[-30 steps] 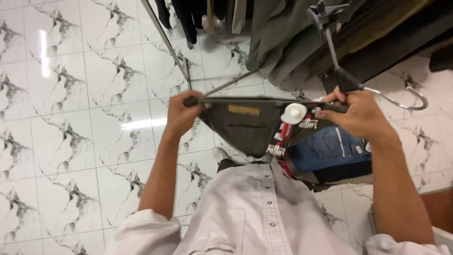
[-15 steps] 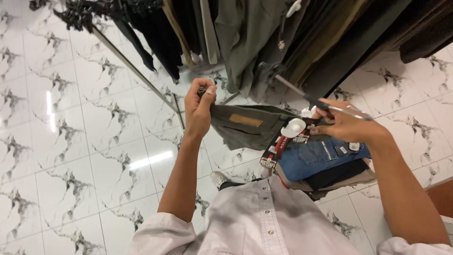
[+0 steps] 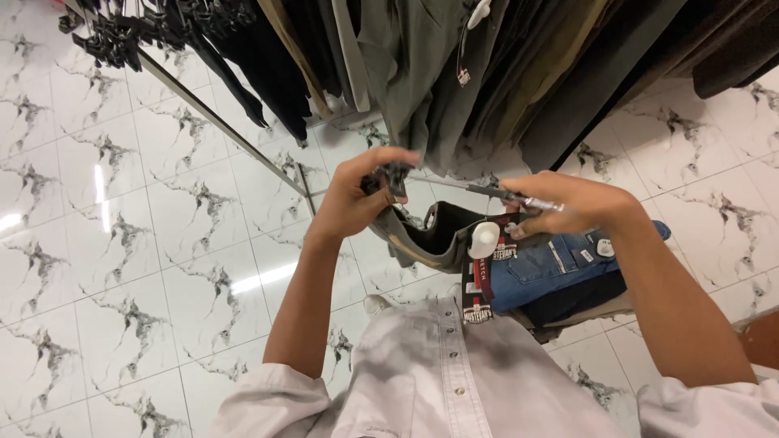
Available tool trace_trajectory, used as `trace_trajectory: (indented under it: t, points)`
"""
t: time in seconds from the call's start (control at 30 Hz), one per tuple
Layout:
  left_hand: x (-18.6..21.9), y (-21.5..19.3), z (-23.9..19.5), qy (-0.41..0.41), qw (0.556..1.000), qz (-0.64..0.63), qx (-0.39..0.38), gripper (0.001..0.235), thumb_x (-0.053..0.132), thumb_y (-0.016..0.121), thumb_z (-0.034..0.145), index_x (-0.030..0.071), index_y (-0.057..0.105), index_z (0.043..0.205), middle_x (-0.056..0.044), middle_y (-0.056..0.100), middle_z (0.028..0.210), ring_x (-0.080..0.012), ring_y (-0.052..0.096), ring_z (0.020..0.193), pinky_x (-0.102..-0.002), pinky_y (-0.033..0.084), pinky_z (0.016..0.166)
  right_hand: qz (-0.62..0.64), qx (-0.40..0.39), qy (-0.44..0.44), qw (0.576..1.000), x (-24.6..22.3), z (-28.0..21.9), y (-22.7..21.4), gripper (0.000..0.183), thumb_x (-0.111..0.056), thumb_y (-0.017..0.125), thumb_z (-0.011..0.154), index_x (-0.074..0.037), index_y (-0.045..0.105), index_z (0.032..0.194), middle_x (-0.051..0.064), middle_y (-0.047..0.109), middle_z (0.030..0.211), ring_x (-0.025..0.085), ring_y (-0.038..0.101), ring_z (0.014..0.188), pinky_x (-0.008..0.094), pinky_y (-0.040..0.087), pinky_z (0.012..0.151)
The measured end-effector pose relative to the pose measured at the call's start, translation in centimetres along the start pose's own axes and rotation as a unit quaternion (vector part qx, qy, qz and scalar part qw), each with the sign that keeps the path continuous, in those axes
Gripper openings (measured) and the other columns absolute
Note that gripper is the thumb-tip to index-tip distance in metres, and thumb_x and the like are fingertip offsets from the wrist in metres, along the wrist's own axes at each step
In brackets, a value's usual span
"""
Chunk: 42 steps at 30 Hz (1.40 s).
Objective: Picking up pants from a pile, unfolding them, and clipping them onto hangers on a retail clothing rack.
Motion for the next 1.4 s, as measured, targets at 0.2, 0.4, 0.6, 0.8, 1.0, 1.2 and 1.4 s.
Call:
trace_trajectory:
  t: [0.2,0.4,0.6,0.8,1.0,1.2,1.4]
  points:
    - [-2.6,1.0,-1.7,-0.024,0.993,0.049,0.107,0.018,0.019,0.064,0.102,0.005,0.072,0.109,-0.009,0.073,0.078,-0.0119,0.055,0.048,-0.028,0.05,0.051,-0.019,0.01,0.073,0.997,1.8,1.0,0.3,0.029,-0.008,0.085,0.079,-0.003,0.074,0.106,0.013,0.074,0.083,0.03,0.067,0.073,0.043,0.056,0.074]
    - [-3.2,2.7,-3.0,-0.044,0.978,0.036,0.201,0.014,0.016,0.065,0.102,0.006,0.073,0.1,-0.007,0.074,0.072,-0.0011,0.041,0.041,-0.02,0.039,0.039,-0.159,0.069,0.077,0.982,0.2,0.5,1.0,0.028,-0.03,0.082,0.077,-0.014,0.08,0.1,0.013,0.072,0.077,0.034,0.074,0.087,0.043,0.056,0.084]
    - [-0.8,4.2,-2.6,-0.001,0.966,0.12,0.231,0.007,0.013,0.069,0.098,0.008,0.074,0.097,-0.006,0.071,0.071,-0.0076,0.051,0.053,-0.027,0.048,0.052,-0.214,0.206,0.114,0.948,-1.0,-2.2,3.7,0.055,-0.052,0.075,0.085,-0.006,0.079,0.113,0.021,0.078,0.1,0.04,0.074,0.103,0.05,0.059,0.088]
    - [0.7,5.9,-2.5,0.011,0.969,0.146,0.201,0.017,0.017,0.074,0.095,0.008,0.076,0.11,-0.009,0.076,0.082,-0.0289,0.071,0.064,-0.036,0.058,0.061,0.004,0.433,-0.305,0.848,-6.4,1.6,7.0,0.09,-0.062,0.059,0.094,0.009,0.046,0.149,0.027,0.066,0.123,0.04,0.066,0.115,0.052,0.053,0.099]
    - [1.8,3.8,-2.7,0.0,0.954,0.239,0.182,0.016,0.023,0.072,0.097,0.01,0.073,0.105,-0.005,0.066,0.072,-0.02,0.058,0.049,-0.031,0.049,0.048,0.137,0.38,-0.316,0.858,-7.3,5.9,8.5,0.05,-0.047,0.04,0.108,-0.005,0.059,0.126,0.008,0.061,0.077,0.024,0.065,0.063,0.035,0.054,0.058]
    - [2.2,1.4,-4.5,-0.072,0.97,0.175,0.15,0.055,0.05,0.071,0.094,0.004,0.049,0.112,-0.007,0.041,0.074,-0.022,0.049,0.053,-0.039,0.042,0.053,0.131,0.338,-0.309,0.879,-8.4,4.8,8.6,0.063,-0.06,0.028,0.104,-0.003,0.053,0.113,0.008,0.044,0.052,0.017,0.037,0.035,0.03,0.035,0.04]
    - [2.8,-0.1,-6.1,-0.153,0.978,-0.057,0.128,0.041,0.005,0.041,0.069,0.013,0.035,0.109,-0.006,0.023,0.097,-0.0237,0.049,0.082,-0.038,0.044,0.079,0.16,0.25,-0.295,0.908,-8.0,4.2,8.7,0.051,-0.05,0.034,0.105,-0.004,0.052,0.118,0.007,0.048,0.054,0.017,0.041,0.039,0.032,0.037,0.043]
Point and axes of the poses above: each hand's wrist, its own z-axis towards the middle knuckle, its own y-axis out of the palm, x = y × z, the point moved 2 cm from there along z, towards the middle knuckle
